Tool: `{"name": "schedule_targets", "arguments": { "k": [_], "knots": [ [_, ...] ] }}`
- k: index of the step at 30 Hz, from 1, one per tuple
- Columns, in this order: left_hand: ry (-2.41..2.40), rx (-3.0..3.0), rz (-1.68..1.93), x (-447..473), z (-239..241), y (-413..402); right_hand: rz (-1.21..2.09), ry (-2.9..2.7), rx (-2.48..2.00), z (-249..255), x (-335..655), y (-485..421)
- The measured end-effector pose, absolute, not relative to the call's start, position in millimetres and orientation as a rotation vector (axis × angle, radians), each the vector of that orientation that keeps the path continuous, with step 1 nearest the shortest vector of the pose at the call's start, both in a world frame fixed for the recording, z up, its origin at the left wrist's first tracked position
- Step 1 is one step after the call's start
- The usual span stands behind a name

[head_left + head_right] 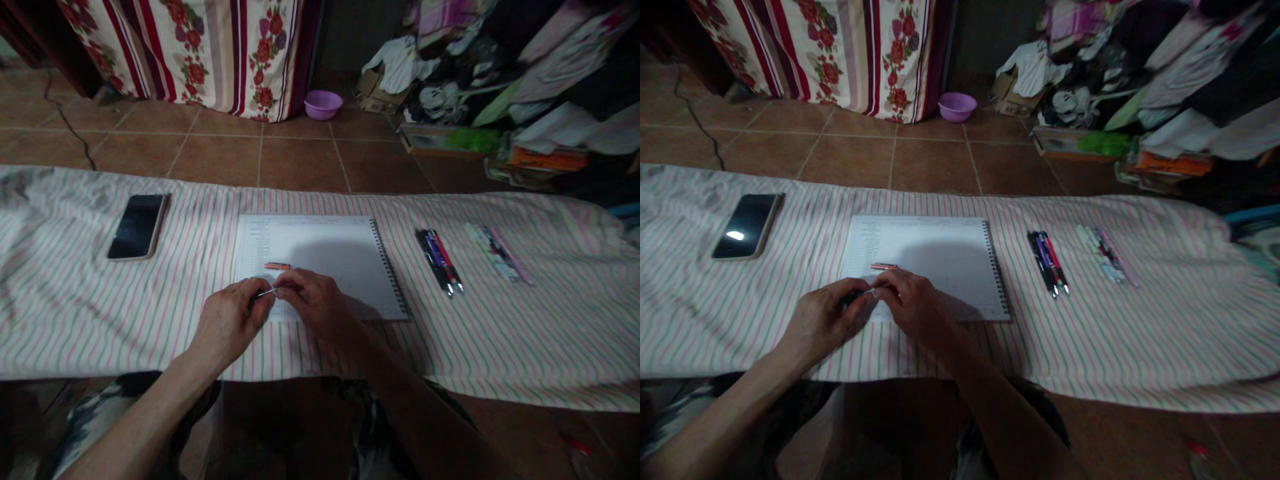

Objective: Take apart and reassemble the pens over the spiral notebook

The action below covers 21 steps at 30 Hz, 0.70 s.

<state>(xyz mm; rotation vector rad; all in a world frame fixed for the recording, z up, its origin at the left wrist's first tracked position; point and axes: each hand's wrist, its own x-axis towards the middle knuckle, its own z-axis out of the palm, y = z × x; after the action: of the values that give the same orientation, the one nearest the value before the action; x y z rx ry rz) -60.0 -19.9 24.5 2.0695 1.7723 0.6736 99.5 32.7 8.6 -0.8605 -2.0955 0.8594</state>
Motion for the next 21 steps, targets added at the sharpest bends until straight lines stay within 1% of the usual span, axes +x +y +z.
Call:
{"name": "schedule_targets", "arguments": {
  "k": [3,9,11,16,21],
  "knots": [
    [1.733,2.110,0.715,-61.3,21.8,-19.6,0.889,-2.084,-0.864,8.2,99.9,32.6],
    [1.757,2.238,0.677,-66.7,19.3,-18.5,1.002,-2.025,-0.894,7.5,103.5,33.2],
    [1.761,2.261,0.690,-68.3,19.4,-19.0,0.951,-2.047,-0.873,8.3,105.1,34.7],
    [1.744,2.278,0.776,-69.5,18.7,-21.1,0.696,-2.162,-0.810,9.7,107.7,37.6],
    [1.761,2.284,0.729,-67.5,17.9,-20.5,0.599,-2.176,-0.791,7.3,109.1,37.5]
  ]
}}
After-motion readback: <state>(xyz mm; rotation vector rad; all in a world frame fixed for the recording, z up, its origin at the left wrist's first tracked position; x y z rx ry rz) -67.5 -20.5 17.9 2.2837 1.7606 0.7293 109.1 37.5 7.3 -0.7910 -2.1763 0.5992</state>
